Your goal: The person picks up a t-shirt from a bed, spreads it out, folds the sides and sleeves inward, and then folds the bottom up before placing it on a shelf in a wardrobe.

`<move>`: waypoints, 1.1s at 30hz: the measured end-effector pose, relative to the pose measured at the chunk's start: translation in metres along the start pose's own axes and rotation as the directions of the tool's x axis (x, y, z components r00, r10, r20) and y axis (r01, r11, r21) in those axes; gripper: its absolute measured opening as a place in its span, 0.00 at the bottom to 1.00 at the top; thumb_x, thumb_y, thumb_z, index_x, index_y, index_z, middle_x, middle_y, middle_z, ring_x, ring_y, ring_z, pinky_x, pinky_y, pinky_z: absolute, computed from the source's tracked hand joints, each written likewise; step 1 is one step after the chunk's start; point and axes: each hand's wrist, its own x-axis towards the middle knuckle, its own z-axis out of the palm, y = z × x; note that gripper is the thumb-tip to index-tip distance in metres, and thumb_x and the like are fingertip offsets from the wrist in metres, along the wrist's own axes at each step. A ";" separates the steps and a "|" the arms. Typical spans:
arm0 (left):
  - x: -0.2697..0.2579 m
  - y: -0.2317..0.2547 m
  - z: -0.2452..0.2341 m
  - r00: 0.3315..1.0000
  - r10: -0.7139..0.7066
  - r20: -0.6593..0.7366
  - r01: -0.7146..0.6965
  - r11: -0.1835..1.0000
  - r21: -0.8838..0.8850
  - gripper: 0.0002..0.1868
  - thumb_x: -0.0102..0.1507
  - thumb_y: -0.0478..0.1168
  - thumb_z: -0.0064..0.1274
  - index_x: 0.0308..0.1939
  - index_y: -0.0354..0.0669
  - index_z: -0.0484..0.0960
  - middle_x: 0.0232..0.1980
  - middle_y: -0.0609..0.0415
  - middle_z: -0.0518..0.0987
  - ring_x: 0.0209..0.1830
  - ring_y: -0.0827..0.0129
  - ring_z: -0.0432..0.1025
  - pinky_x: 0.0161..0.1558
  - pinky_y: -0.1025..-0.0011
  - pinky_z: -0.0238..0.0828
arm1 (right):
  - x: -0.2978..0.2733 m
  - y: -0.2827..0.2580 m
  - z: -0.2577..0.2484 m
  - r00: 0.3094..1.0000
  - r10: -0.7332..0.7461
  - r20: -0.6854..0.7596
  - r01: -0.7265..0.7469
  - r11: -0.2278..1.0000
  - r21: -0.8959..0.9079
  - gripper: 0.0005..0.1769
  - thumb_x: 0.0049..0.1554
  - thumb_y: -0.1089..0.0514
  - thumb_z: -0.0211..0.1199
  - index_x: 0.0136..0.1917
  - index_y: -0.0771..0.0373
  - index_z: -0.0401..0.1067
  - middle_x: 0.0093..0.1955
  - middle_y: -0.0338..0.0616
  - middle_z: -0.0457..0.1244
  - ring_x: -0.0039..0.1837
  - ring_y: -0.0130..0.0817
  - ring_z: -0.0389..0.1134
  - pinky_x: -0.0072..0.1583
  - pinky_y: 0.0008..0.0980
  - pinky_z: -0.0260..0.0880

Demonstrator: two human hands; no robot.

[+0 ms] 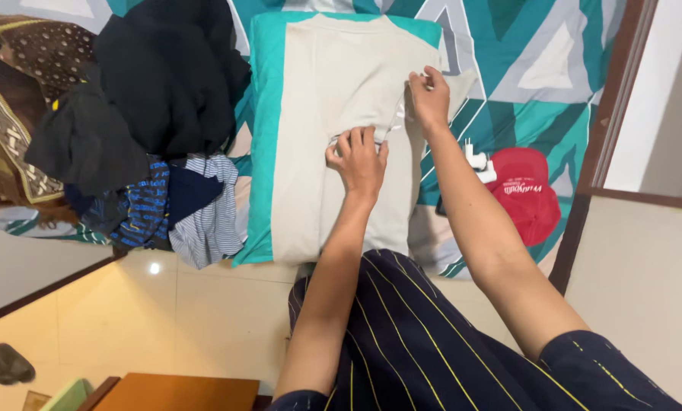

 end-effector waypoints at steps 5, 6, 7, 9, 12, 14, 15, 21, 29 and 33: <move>0.005 0.006 -0.006 0.997 0.044 -0.055 -0.044 0.999 0.005 0.12 0.56 0.43 0.63 0.43 0.53 0.84 0.49 0.63 0.77 0.58 0.64 0.67 0.61 0.48 0.51 | 0.018 0.019 0.002 0.945 -0.213 0.248 0.277 0.924 -0.264 0.14 0.57 0.55 0.74 0.48 0.69 0.77 0.48 0.45 0.63 0.48 0.29 0.65 0.52 0.29 0.68; 0.006 0.010 -0.010 0.995 0.070 -0.073 -0.073 0.997 -0.038 0.10 0.55 0.42 0.61 0.41 0.53 0.85 0.47 0.63 0.77 0.56 0.63 0.67 0.60 0.49 0.51 | 0.023 0.016 -0.001 0.943 -0.209 0.257 0.277 0.923 -0.266 0.14 0.57 0.55 0.74 0.48 0.69 0.77 0.48 0.45 0.63 0.48 0.29 0.65 0.52 0.29 0.68; 0.007 0.014 -0.013 0.996 0.056 -0.070 -0.058 0.998 -0.029 0.10 0.55 0.42 0.61 0.41 0.53 0.85 0.47 0.63 0.77 0.56 0.63 0.67 0.60 0.49 0.51 | 0.027 0.010 -0.002 0.960 -0.068 0.271 0.091 0.993 -0.072 0.13 0.57 0.56 0.73 0.48 0.66 0.75 0.44 0.40 0.63 0.46 0.26 0.64 0.49 0.26 0.66; 0.007 0.017 -0.020 0.992 0.075 -0.104 -0.083 0.994 -0.072 0.06 0.56 0.43 0.61 0.37 0.53 0.86 0.45 0.61 0.76 0.55 0.62 0.67 0.58 0.48 0.50 | 0.028 -0.006 -0.001 0.939 0.083 0.334 -0.129 0.984 0.120 0.12 0.57 0.56 0.71 0.49 0.63 0.73 0.41 0.34 0.63 0.43 0.22 0.63 0.45 0.24 0.64; 0.006 0.016 -0.018 0.992 0.074 -0.099 -0.079 0.996 -0.048 0.07 0.57 0.45 0.62 0.38 0.54 0.86 0.45 0.64 0.77 0.55 0.63 0.67 0.60 0.49 0.51 | 0.025 -0.029 -0.018 0.926 0.117 0.360 -0.201 0.958 0.205 0.08 0.60 0.58 0.71 0.48 0.61 0.73 0.37 0.31 0.62 0.39 0.20 0.60 0.42 0.22 0.59; 0.006 0.013 -0.010 0.994 0.097 -0.057 -0.101 0.993 -0.058 0.07 0.57 0.45 0.62 0.37 0.54 0.86 0.44 0.64 0.77 0.54 0.64 0.67 0.59 0.49 0.51 | 0.023 -0.038 -0.012 0.934 0.145 0.327 -0.220 0.954 0.204 0.09 0.59 0.58 0.71 0.45 0.62 0.72 0.34 0.30 0.62 0.35 0.19 0.61 0.38 0.22 0.60; 0.003 0.011 -0.006 0.994 0.110 -0.018 -0.111 0.992 -0.057 0.07 0.57 0.45 0.63 0.37 0.54 0.86 0.43 0.64 0.77 0.54 0.64 0.67 0.59 0.49 0.51 | 0.021 -0.038 -0.011 0.934 0.147 0.325 -0.219 0.955 0.200 0.09 0.59 0.58 0.71 0.45 0.62 0.72 0.34 0.30 0.62 0.35 0.19 0.61 0.38 0.22 0.60; -0.002 0.001 0.007 0.981 0.193 -0.008 -0.193 0.979 -0.062 0.10 0.57 0.48 0.66 0.37 0.51 0.84 0.42 0.61 0.76 0.54 0.62 0.67 0.57 0.50 0.51 | 0.015 -0.014 -0.001 0.931 0.273 0.244 -0.294 0.954 0.053 0.10 0.57 0.58 0.72 0.42 0.63 0.73 0.32 0.32 0.63 0.32 0.20 0.62 0.34 0.24 0.62; 0.002 0.008 0.002 0.986 0.163 0.020 -0.164 0.987 0.005 0.09 0.59 0.48 0.64 0.39 0.53 0.84 0.43 0.63 0.74 0.52 0.64 0.67 0.58 0.50 0.50 | 0.021 0.005 0.007 0.970 0.230 0.080 -0.238 0.965 0.107 0.11 0.54 0.58 0.74 0.41 0.63 0.73 0.32 0.32 0.63 0.33 0.21 0.63 0.35 0.24 0.63; 0.002 0.009 -0.004 0.989 0.144 0.014 -0.143 0.988 -0.049 0.06 0.63 0.44 0.61 0.34 0.54 0.80 0.42 0.64 0.75 0.50 0.68 0.68 0.59 0.52 0.51 | 0.023 -0.011 0.003 0.996 0.057 0.062 -0.066 0.985 0.159 0.10 0.58 0.59 0.76 0.44 0.63 0.76 0.37 0.32 0.64 0.37 0.19 0.62 0.39 0.23 0.62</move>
